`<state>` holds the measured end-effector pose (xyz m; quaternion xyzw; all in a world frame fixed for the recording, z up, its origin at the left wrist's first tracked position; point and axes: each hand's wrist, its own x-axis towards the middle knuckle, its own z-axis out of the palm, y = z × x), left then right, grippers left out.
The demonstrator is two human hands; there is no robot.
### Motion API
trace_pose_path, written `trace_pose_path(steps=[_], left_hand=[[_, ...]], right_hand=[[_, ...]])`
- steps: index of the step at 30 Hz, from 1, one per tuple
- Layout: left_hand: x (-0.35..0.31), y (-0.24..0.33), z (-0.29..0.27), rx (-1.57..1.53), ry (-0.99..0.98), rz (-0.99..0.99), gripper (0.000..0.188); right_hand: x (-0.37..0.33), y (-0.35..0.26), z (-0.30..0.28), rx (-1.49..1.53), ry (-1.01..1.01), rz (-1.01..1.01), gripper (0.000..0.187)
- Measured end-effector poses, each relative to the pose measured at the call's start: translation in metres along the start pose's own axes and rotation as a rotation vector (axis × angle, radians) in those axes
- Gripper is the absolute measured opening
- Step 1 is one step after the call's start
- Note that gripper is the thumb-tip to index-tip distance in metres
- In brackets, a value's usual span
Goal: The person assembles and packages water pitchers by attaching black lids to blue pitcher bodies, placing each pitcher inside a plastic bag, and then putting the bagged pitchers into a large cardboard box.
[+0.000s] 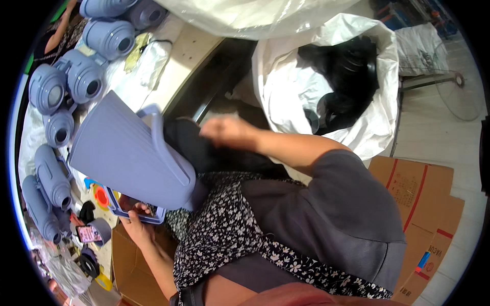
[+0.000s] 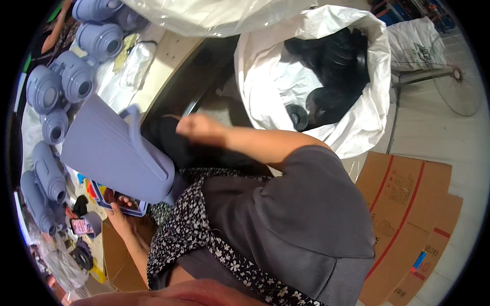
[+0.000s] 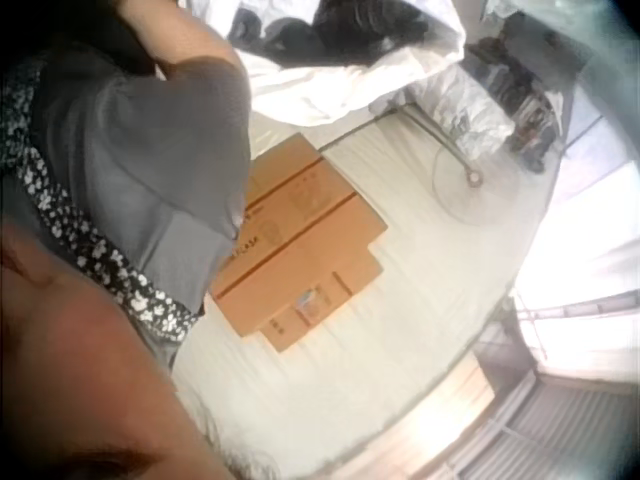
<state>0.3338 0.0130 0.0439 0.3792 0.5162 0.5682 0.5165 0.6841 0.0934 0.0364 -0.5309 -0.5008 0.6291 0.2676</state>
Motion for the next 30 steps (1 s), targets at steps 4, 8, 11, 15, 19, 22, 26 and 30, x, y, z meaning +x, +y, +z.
trace_pose_path(steps=[4,8,11,15,19,22,26,30], left_hand=[[0.021,0.002,-0.01,0.147,-0.068,-0.055,0.063],[0.022,0.009,-0.017,0.191,-0.111,-0.086,0.063],[0.023,0.009,-0.013,0.181,-0.05,-0.097,0.062],[0.021,0.014,-0.006,0.197,-0.039,-0.098,0.062],[0.023,0.006,-0.016,0.199,-0.033,-0.115,0.062],[0.024,0.007,0.003,0.182,-0.035,-0.117,0.059],[0.015,0.012,0.001,0.151,-0.002,-0.095,0.056],[0.027,0.015,-0.013,0.163,-0.061,-0.18,0.059]], right_hand=[[-0.03,0.044,-0.181,-0.179,0.766,-0.256,0.019],[-0.147,0.073,-0.293,-0.962,1.25,0.528,0.048],[-0.223,0.108,-0.329,-1.287,1.311,0.852,0.051],[-0.238,0.118,-0.33,-1.158,1.206,1.092,0.051],[-0.242,0.15,-0.334,-0.819,1.271,0.979,0.058],[-0.247,0.16,-0.426,-0.561,1.612,0.233,0.043],[-0.211,-0.065,-0.402,0.05,1.592,-0.333,0.025],[-0.257,-0.049,-0.381,0.034,1.473,-0.584,0.021]])
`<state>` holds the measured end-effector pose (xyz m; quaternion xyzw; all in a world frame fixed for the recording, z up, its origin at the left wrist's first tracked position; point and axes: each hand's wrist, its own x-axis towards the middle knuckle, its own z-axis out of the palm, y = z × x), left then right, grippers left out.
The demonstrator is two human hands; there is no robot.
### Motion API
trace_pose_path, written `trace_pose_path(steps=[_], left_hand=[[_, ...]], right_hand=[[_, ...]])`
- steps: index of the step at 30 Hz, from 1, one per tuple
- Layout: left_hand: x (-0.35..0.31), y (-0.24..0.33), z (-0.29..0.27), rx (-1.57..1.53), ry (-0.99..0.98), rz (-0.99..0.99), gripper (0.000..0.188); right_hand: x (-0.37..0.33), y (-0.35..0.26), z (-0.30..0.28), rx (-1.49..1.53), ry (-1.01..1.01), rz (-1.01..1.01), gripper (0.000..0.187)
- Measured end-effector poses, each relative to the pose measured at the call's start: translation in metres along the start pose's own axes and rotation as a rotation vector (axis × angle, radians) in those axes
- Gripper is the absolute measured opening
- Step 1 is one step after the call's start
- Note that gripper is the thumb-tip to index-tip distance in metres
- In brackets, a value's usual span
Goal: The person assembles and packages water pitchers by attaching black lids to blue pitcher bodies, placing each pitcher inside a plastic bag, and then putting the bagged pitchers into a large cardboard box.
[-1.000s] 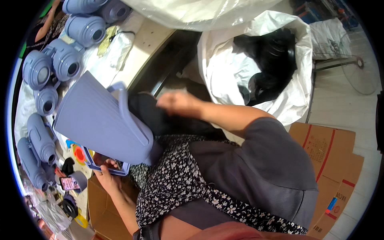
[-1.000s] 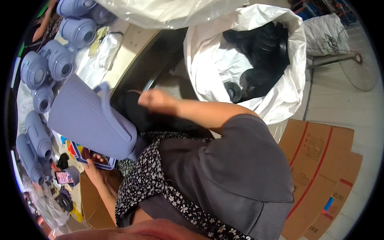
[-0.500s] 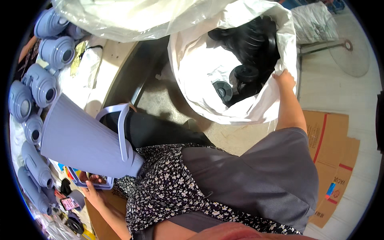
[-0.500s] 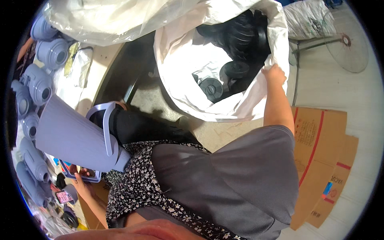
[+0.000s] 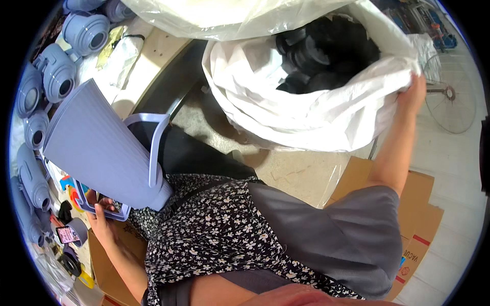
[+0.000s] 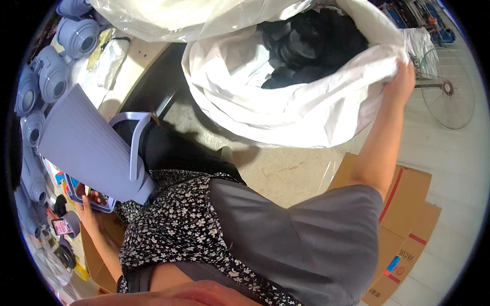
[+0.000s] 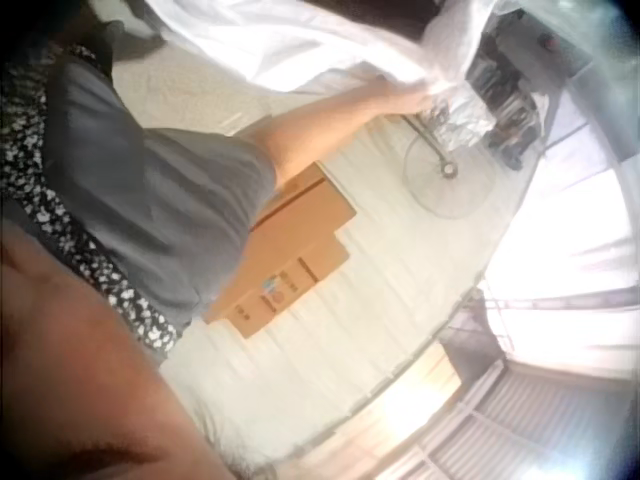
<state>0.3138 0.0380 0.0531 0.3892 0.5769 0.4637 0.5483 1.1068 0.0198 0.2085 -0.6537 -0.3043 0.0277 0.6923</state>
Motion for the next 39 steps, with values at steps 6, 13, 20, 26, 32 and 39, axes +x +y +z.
trace_pose_path(steps=[6,13,20,26,32,39], left_hand=[[0.005,-0.009,-0.002,0.028,-0.029,0.061,0.06],[-0.005,-0.014,-0.005,0.031,-0.002,0.071,0.061],[-0.006,-0.019,0.005,-0.033,0.031,0.136,0.063],[-0.024,-0.021,-0.003,-0.081,0.096,0.126,0.062],[-0.015,-0.015,0.004,-0.066,0.037,0.106,0.065],[-0.02,-0.01,0.002,0.013,-0.045,0.093,0.069]], right_hand=[[-0.028,0.127,-0.081,-0.431,0.138,0.091,0.031],[-0.08,0.07,0.012,-1.676,-0.232,-0.367,0.041],[-0.093,0.25,0.033,-1.338,-0.686,0.329,0.063],[-0.125,0.314,0.096,-0.898,-0.264,0.222,0.061],[-0.139,0.29,0.152,-0.589,0.027,0.623,0.082],[-0.132,0.181,0.137,-0.233,-0.192,0.44,0.067]])
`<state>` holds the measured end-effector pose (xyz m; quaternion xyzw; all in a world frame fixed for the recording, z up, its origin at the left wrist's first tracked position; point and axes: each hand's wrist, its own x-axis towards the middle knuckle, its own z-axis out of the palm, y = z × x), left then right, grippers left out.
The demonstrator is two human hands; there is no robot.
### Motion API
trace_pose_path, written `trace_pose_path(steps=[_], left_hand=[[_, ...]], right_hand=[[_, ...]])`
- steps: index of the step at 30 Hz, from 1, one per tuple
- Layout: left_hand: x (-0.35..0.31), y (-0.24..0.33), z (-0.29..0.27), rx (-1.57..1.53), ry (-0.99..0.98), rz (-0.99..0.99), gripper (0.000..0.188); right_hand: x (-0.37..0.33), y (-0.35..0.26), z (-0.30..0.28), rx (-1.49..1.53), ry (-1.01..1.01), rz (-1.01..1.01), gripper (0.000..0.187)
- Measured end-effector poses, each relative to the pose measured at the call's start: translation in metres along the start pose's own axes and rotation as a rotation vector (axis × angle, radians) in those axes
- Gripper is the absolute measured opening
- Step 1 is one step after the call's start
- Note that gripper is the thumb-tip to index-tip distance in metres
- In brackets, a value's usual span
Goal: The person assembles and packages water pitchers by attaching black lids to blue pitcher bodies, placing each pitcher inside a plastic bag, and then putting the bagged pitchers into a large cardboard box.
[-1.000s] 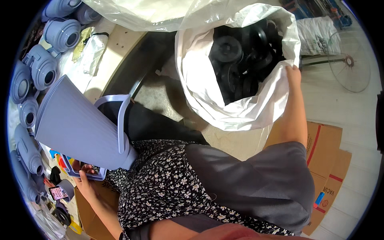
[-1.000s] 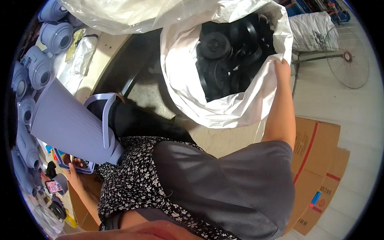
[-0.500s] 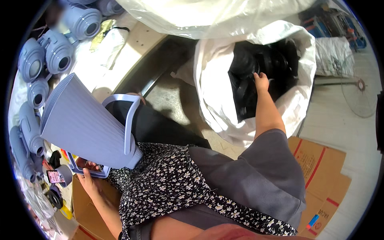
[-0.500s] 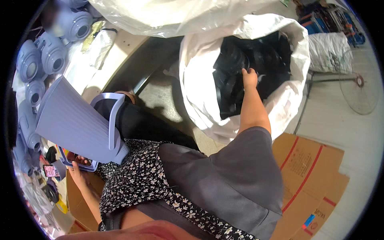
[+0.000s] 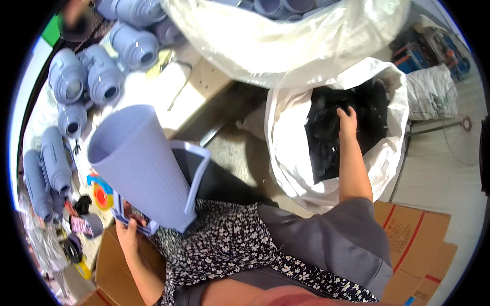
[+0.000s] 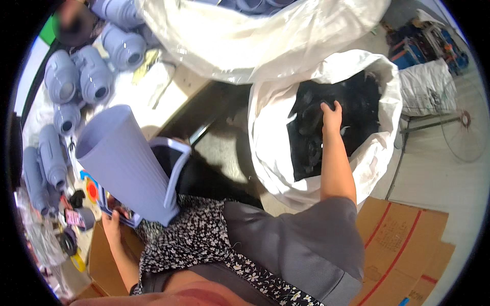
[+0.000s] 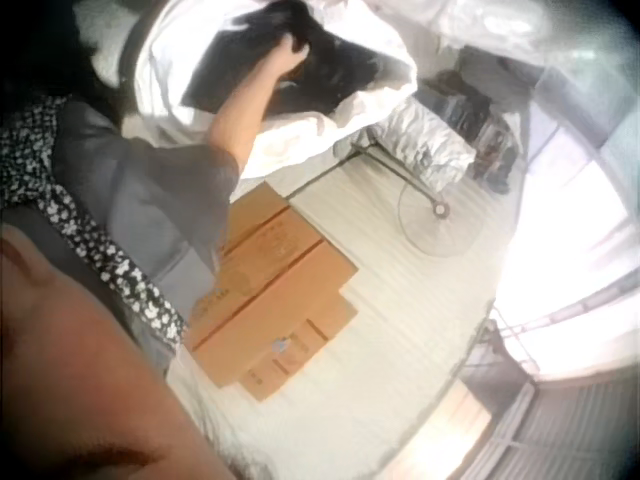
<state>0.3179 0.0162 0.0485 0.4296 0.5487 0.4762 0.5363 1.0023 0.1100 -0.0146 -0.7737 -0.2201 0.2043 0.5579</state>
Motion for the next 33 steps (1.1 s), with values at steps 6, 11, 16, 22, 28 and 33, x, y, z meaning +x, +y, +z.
trace_pose_path(steps=[6,11,16,22,28,33], left_hand=[[0.01,0.045,0.049,0.196,-0.171,-0.114,0.035],[0.01,0.051,0.066,0.487,-0.396,0.189,0.065],[0.0,0.056,0.063,0.494,-0.433,0.199,0.067],[0.0,0.056,0.047,0.461,-0.404,0.194,0.064],[0.012,0.055,0.048,0.491,-0.375,0.261,0.061],[0.032,0.047,0.052,0.523,-0.358,0.201,0.057]], right_hand=[[-0.124,-0.151,-0.016,0.573,-0.683,-0.096,0.054],[-0.159,-0.162,0.05,1.008,-1.08,0.443,0.048],[-0.198,-0.169,0.086,0.104,-1.213,0.093,0.043],[-0.223,-0.204,0.097,-0.069,-1.028,-0.918,0.048],[-0.225,-0.222,0.103,-0.122,-1.308,-1.215,0.067],[-0.233,-0.224,0.128,-0.176,-0.874,-1.252,0.07]])
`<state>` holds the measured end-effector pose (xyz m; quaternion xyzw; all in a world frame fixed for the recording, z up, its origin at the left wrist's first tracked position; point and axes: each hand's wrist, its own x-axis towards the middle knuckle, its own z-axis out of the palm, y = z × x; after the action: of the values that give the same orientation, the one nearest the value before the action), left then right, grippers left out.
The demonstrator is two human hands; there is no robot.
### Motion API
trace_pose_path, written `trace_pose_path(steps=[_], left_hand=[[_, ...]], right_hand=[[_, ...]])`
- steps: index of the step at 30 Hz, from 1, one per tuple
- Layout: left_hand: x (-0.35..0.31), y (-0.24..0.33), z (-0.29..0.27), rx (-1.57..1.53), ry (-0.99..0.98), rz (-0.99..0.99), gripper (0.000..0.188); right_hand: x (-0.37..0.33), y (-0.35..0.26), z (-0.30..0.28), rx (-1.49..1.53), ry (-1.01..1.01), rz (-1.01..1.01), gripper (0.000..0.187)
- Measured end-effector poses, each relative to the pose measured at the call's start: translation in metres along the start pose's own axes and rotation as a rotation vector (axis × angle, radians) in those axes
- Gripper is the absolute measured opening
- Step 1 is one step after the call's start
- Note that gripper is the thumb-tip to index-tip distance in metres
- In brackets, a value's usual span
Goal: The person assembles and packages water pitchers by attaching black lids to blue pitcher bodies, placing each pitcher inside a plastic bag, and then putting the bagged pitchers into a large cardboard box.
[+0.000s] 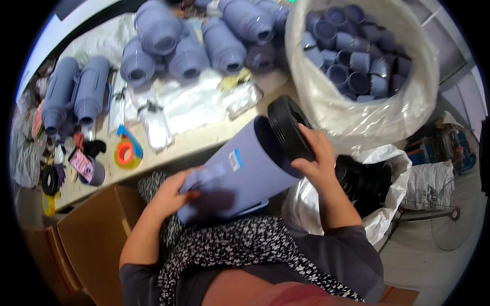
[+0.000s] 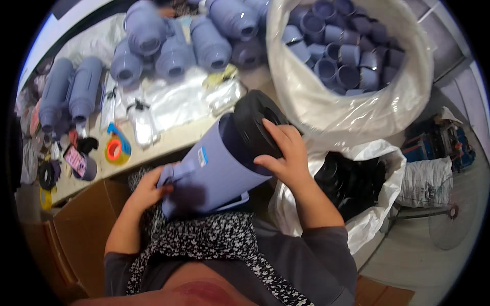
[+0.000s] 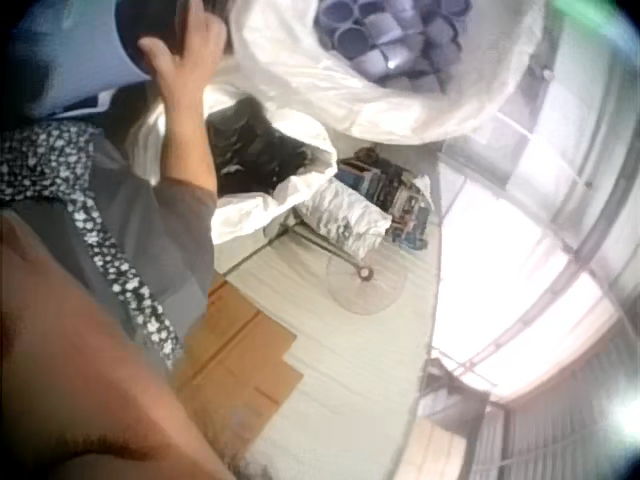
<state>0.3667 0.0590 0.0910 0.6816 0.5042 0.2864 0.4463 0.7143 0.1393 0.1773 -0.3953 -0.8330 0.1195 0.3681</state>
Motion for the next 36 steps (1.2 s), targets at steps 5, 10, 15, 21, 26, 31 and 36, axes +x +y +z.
trace_pose_path(steps=[5,10,15,21,26,31,36], left_hand=[[-0.008,0.005,0.001,-0.099,-0.003,-0.046,0.058],[-0.005,0.01,0.0,-0.1,-0.022,-0.116,0.059],[-0.002,0.009,0.001,-0.124,-0.007,-0.151,0.059],[-0.001,0.023,-0.003,-0.009,-0.075,-0.136,0.061],[0.003,0.017,0.0,0.016,0.014,-0.057,0.048],[-0.02,0.027,0.035,0.256,0.027,0.096,0.036],[-0.007,0.012,0.006,0.033,-0.128,0.038,0.04]], right_hand=[[-0.005,-0.011,0.006,0.13,-0.096,-0.146,0.066],[-0.01,-0.018,0.005,0.076,-0.025,-0.137,0.061],[-0.009,-0.013,0.009,0.172,-0.1,-0.028,0.056],[-0.003,-0.011,0.015,0.172,-0.185,0.099,0.052],[-0.001,-0.009,0.023,0.222,-0.24,0.202,0.048],[0.003,-0.006,0.051,0.324,-0.207,0.33,0.045],[-0.013,0.01,0.051,0.385,-0.133,0.396,0.041]])
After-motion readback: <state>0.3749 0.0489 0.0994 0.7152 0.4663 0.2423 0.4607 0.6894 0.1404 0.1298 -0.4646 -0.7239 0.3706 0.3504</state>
